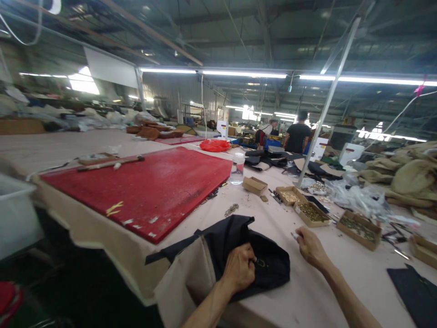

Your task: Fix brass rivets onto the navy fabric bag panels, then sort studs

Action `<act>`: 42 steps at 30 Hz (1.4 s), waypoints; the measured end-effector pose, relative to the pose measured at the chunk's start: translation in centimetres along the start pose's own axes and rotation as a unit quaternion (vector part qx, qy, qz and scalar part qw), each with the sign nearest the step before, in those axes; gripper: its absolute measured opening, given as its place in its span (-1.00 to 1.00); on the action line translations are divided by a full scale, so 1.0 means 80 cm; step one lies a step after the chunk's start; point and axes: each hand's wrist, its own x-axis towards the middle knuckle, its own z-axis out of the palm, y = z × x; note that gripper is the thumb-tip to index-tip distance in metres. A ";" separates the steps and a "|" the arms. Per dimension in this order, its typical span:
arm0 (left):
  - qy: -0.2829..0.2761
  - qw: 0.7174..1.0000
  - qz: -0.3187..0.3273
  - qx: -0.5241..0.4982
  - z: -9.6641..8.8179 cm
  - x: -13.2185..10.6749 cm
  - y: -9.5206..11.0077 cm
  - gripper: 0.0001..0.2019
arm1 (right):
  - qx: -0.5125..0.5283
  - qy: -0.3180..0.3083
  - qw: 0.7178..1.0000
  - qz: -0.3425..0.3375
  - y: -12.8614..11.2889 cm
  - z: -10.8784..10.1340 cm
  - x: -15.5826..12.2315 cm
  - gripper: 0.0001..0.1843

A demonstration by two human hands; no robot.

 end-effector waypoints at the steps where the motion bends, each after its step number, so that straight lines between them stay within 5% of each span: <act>1: -0.002 1.000 -0.005 -0.001 0.000 0.000 0.000 -0.74 | 0.027 -0.001 0.999 -0.035 -0.026 -0.002 -0.010 -0.91; 6: -0.006 1.000 -0.014 0.000 -0.004 0.003 0.005 -0.76 | 0.083 -0.051 0.980 -0.171 -0.131 0.020 -0.047 -0.86; 11: -0.028 0.998 -0.047 -0.010 -0.013 0.003 0.013 -0.80 | -0.061 -0.095 0.980 -0.167 -0.162 0.058 -0.055 -0.76; 15: -0.030 0.998 -0.055 -0.006 -0.015 0.003 0.016 -0.81 | -0.128 -0.104 0.971 -0.172 -0.169 0.073 -0.061 -0.72; 21: -0.029 0.997 -0.064 -0.013 -0.011 0.004 0.013 -0.82 | -0.057 -0.142 0.981 -0.116 -0.156 0.080 -0.060 -0.75; 27: 0.004 0.999 -0.031 0.036 0.003 -0.002 0.002 -0.77 | -0.026 -0.138 0.979 -0.147 -0.148 0.086 -0.056 -0.79; 32: -0.008 0.996 -0.074 0.044 0.000 0.000 0.006 -0.79 | -0.035 -0.142 0.979 -0.144 -0.149 0.094 -0.053 -0.81; 42: -0.027 0.995 -0.089 0.041 0.006 -0.001 0.012 -0.80 | -0.022 -0.166 0.978 -0.124 -0.139 0.081 -0.052 -0.75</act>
